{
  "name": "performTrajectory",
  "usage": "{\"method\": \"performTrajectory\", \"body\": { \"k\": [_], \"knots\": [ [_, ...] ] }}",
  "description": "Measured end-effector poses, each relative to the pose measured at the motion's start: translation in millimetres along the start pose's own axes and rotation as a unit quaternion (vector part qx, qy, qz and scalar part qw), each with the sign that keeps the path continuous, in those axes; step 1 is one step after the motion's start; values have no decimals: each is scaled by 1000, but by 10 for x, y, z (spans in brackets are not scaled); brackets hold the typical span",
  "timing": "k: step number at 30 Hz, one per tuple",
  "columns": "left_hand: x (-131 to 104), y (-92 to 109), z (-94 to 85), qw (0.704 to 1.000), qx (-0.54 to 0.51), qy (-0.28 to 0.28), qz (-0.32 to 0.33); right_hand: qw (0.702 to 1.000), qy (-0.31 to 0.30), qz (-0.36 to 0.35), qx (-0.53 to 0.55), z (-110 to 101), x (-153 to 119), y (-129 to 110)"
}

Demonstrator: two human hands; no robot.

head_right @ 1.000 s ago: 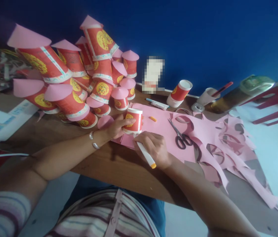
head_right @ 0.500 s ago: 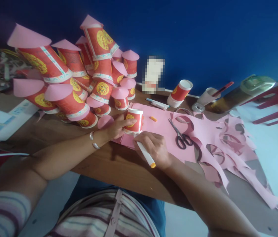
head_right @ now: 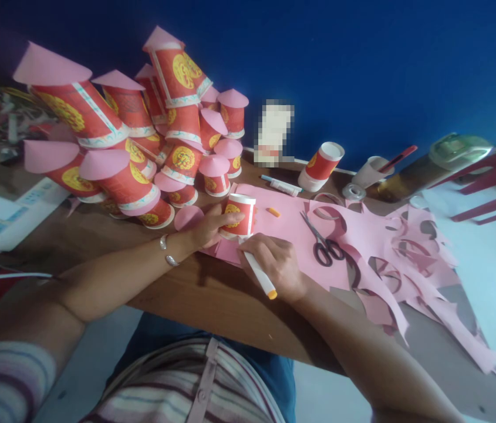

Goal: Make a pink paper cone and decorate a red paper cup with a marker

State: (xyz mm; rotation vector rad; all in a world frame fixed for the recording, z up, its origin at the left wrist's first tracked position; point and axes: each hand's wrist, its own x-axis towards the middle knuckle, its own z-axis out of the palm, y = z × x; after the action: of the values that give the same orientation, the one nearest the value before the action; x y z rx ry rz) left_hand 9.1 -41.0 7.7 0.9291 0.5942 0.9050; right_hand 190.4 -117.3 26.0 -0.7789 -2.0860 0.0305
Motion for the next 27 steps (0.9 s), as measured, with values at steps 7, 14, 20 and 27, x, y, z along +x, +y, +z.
{"method": "performTrajectory", "body": {
  "k": [7, 14, 20, 27],
  "knots": [
    [2, -6, -10, 1000, 6, -3, -3, 1000, -3, -4, -7, 3, 8, -12],
    [-4, 0, 8, 1000, 11, -7, 4, 1000, -17, 1, -5, -3, 8, -31],
    [3, -13, -8, 1000, 11, -7, 3, 1000, -2, -10, 3, 1, -3, -13],
    [12, -35, -21, 1000, 12, -7, 4, 1000, -5, -4, -8, 3, -7, -3]
  ]
}}
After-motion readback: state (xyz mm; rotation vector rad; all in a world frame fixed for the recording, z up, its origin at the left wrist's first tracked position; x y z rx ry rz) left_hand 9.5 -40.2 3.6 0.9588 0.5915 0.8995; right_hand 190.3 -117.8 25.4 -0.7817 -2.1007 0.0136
